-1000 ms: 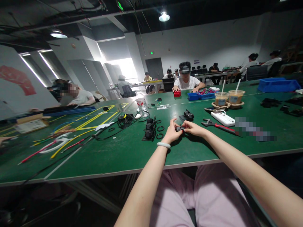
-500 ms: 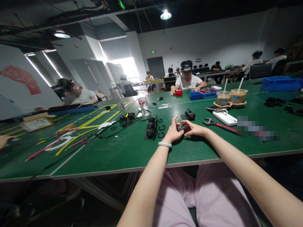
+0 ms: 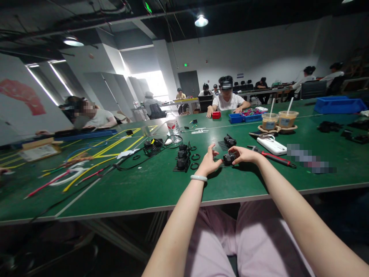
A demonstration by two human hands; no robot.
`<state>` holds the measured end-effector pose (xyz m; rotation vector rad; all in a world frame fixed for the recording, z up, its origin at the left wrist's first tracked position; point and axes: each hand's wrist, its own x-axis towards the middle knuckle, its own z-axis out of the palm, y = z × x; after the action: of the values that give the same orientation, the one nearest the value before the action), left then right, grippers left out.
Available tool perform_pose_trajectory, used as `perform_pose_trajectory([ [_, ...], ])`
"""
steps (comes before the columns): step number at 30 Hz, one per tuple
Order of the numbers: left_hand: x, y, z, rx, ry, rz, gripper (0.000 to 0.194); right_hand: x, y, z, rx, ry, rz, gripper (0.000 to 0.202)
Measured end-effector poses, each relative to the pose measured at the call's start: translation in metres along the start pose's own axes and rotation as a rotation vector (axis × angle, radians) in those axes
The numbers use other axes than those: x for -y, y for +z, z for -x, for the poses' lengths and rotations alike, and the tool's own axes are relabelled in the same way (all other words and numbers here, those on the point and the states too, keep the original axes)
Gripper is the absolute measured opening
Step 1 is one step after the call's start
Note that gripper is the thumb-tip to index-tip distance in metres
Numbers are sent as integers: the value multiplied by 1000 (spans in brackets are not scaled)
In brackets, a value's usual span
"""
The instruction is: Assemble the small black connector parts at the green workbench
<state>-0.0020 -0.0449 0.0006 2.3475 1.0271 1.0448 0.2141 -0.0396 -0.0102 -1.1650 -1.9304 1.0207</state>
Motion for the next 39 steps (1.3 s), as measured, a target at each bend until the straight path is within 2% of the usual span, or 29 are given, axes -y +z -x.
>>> perform_pose_trajectory([
  [3,0,-1,0,3,-11,-40,59,-6,-9,3,-70,35,46,63],
  [8,2,-1,-3,17,-2,-104,33,-15,-20,4,-139,86,79,62],
  [14,8,1,-2,70,64,-170,26,-25,-29,2,-179,112,169,62],
  [19,5,6,1,201,145,-260,34,-28,-31,3,-183,93,224,64],
  [26,-18,17,4,315,297,-362,44,-25,-27,5,-202,39,216,74],
  [30,-23,23,3,326,283,-383,47,-23,-28,7,-227,42,235,68],
  [39,-20,28,0,326,260,-354,46,-26,-32,7,-225,66,256,64],
])
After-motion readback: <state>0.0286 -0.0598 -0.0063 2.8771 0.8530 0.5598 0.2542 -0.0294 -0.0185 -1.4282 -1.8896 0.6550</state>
